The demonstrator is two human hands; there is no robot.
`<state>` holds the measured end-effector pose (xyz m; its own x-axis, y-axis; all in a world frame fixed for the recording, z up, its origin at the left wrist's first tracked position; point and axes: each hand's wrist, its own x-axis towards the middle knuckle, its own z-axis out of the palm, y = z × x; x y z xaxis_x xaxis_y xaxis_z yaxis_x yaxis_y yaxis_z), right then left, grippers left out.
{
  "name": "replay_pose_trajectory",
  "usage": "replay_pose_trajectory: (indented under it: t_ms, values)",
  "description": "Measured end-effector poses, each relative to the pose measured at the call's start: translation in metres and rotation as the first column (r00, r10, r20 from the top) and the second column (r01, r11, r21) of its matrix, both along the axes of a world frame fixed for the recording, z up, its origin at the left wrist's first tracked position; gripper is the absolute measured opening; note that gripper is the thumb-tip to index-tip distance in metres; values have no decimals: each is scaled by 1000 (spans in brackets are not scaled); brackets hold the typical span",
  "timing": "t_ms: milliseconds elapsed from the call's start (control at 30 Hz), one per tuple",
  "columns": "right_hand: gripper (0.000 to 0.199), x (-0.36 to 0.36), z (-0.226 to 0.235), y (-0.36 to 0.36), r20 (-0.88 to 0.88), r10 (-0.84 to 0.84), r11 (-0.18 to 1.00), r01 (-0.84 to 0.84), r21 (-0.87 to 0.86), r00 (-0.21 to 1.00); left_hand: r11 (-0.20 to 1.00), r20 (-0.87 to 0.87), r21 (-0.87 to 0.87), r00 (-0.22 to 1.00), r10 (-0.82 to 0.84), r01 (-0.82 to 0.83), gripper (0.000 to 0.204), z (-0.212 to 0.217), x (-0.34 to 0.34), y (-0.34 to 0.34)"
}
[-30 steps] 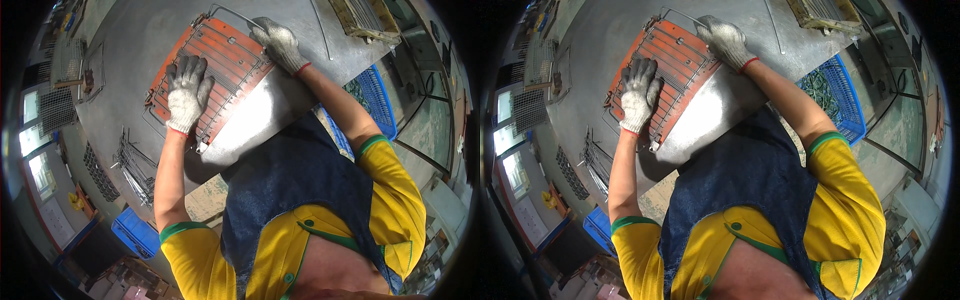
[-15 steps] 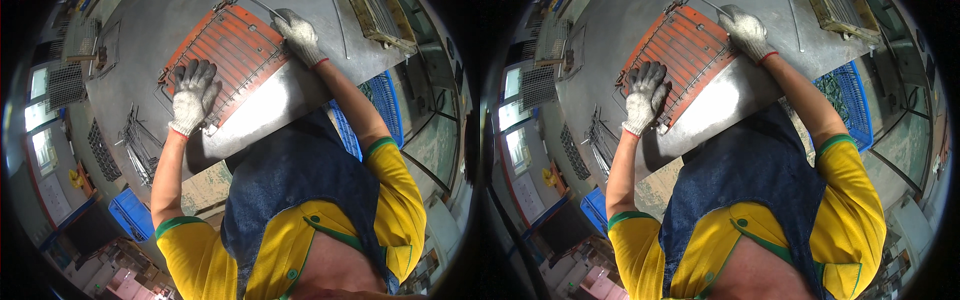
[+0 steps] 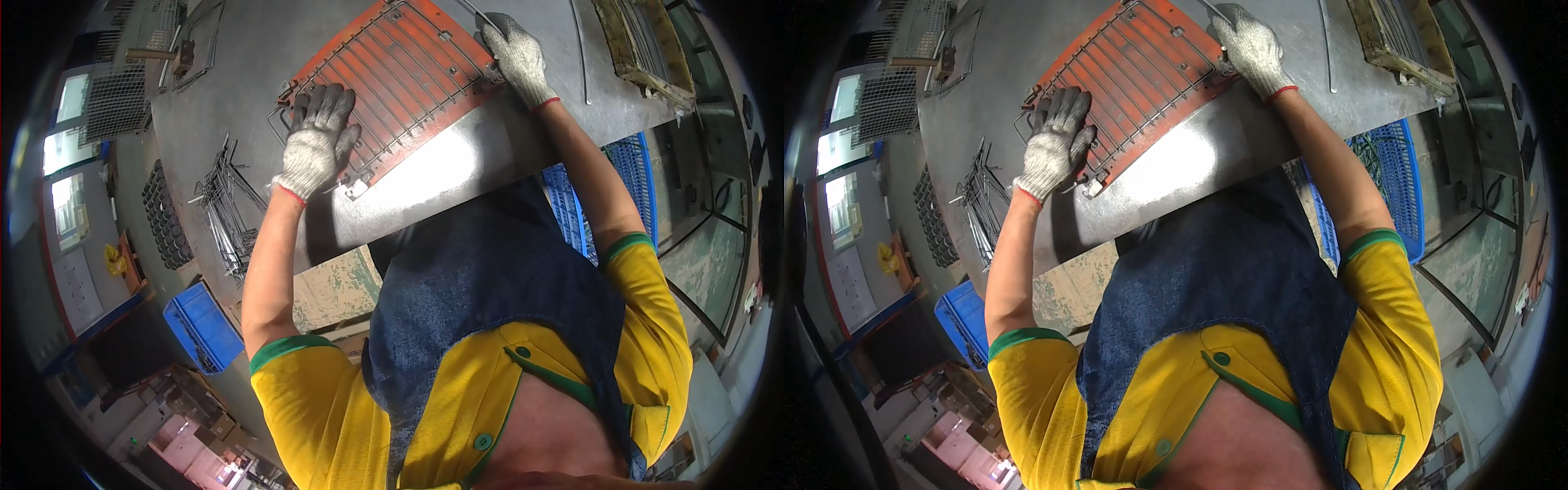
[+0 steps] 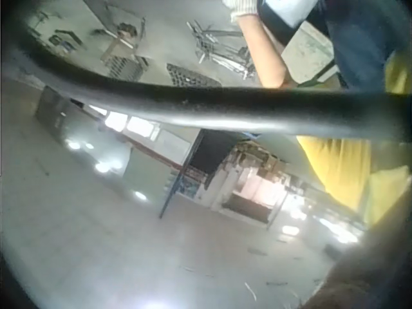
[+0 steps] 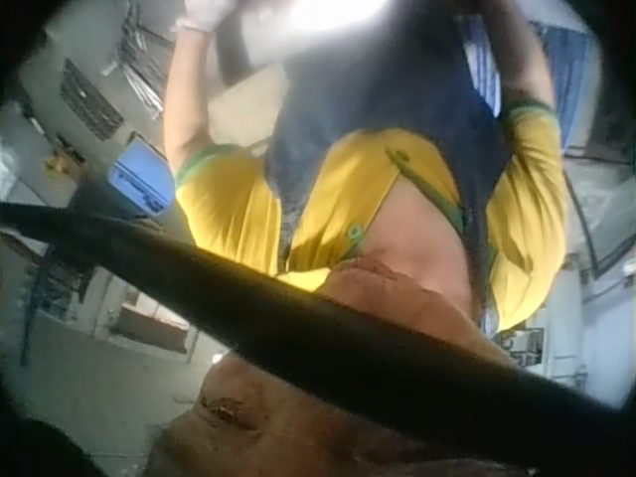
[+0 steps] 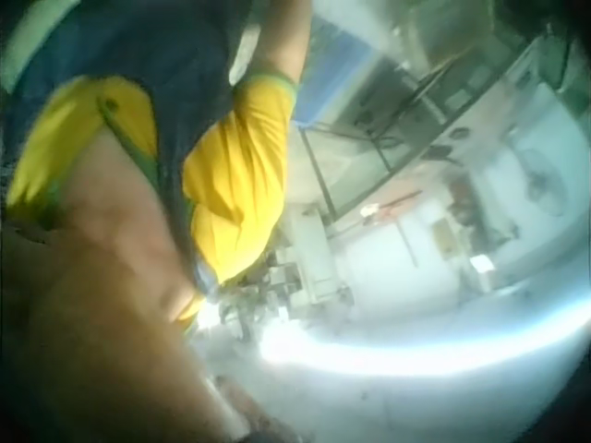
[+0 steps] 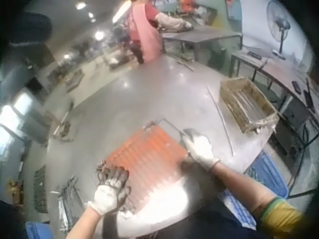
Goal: The person assembles metal grids by inserting thin metal rods into slots on an orange rectangular frame. They repeatedly pick up rods from a container, align them with the frame, and press them into place. The person works at a metal table in a workshop environment, handling the components with gloved hands.
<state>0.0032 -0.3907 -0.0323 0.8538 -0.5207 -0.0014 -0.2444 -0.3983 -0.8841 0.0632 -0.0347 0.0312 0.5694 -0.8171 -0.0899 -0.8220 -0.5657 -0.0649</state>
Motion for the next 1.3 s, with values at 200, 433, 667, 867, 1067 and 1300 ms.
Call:
replay_pose_trajectory:
  t_ms: [200,433,667,867,1067,1300]
  values:
    - [39,0,-2,-4,85,72,986,-58,-157,994,992,89,-119,995,47,-36,49,4,-9,9]
    - [38,4,-14,-6,101,51,983,-32,-180,994,974,74,-197,989,130,-113,53,-5,-12,3]
    - [39,-15,-4,5,151,11,982,17,-186,988,900,-16,-428,996,87,-85,40,7,-21,4]
    - [37,-21,-6,8,106,-25,992,38,-117,994,232,-199,-730,524,828,-643,42,15,0,111]
    - [38,-21,-2,11,93,-21,997,29,-77,995,144,-346,-249,227,910,-958,44,-23,0,200]
    - [36,-21,-7,9,131,-21,996,32,-81,991,-421,-962,-71,174,-211,-904,31,-37,-2,216]
